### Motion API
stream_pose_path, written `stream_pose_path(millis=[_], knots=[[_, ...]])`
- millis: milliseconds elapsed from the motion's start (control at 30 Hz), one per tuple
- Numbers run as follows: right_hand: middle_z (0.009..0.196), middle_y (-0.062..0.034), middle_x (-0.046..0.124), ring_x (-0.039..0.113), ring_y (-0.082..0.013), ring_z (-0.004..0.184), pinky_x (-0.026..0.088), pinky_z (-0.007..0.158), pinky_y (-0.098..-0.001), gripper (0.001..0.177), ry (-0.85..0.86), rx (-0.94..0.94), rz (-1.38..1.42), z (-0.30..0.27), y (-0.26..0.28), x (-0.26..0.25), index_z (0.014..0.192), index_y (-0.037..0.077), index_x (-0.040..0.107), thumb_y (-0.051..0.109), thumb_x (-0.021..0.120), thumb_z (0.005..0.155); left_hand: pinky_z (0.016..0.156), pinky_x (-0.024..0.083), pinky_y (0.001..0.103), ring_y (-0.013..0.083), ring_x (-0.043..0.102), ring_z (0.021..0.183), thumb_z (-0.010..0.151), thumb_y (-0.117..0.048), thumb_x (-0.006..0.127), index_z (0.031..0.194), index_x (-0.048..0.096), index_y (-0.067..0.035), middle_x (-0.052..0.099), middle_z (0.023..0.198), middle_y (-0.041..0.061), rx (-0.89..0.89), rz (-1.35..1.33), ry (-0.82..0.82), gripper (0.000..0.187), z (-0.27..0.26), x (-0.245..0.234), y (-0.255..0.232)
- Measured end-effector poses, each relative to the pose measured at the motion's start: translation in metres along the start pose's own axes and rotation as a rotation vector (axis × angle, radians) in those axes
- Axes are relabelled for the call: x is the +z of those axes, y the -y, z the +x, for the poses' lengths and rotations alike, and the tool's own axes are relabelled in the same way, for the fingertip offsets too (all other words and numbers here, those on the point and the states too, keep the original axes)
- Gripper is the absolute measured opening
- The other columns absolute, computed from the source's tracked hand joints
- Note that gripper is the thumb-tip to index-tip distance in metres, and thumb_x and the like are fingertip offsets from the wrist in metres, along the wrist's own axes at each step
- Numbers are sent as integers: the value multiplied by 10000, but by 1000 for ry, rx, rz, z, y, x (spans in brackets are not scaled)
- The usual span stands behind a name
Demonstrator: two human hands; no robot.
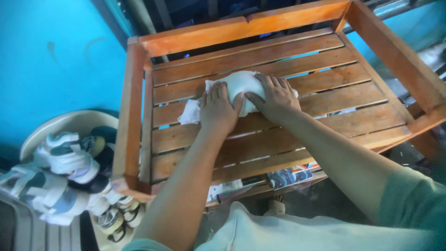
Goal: Wiping down a wooden slatted shelf with a white cloth.
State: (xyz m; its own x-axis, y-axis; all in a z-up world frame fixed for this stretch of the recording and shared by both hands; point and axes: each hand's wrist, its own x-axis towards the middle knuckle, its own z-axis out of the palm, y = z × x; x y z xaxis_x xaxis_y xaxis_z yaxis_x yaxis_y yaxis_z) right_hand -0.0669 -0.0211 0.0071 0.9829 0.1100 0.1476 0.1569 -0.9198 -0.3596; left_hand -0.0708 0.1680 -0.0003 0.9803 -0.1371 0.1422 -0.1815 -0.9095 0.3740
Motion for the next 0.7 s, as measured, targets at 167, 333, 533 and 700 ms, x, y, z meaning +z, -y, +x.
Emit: stream_pose_path(millis=[167,333,533,700], knots=[[1418,-132,538,399,-385,1458,293,1188,-631,670,17,13,47,-43,31,-6,1533,200,419,614,521,1016,1267,214,517,354,338,1531,1070,-612,246,1538,364,-25,408,1596,226,-26,-20,20,761,-48,-17,4],[1440,-92,539,431,-338,1444,322,1182,-563,684,12,33,16,-89,48,-6,1537,228,424,632,525,994,1257,211,515,333,316,1534,1048,-658,198,1551,331,-52,370,1611,196,-6,17,69,799,-91,-24,8],[1430,-105,548,446,-368,1422,337,1159,-576,685,-16,80,84,-130,41,-11,1521,234,452,614,572,964,1242,188,560,378,311,1523,1059,-621,219,1575,311,-37,367,1595,230,56,17,136,785,-120,-29,-9],[1480,-119,543,450,-392,1429,353,1140,-599,705,0,91,10,-138,20,-28,1537,219,441,583,574,948,1149,107,757,477,221,1527,1071,-557,269,1673,92,-327,309,1598,278,96,69,136,668,-120,-17,-41]])
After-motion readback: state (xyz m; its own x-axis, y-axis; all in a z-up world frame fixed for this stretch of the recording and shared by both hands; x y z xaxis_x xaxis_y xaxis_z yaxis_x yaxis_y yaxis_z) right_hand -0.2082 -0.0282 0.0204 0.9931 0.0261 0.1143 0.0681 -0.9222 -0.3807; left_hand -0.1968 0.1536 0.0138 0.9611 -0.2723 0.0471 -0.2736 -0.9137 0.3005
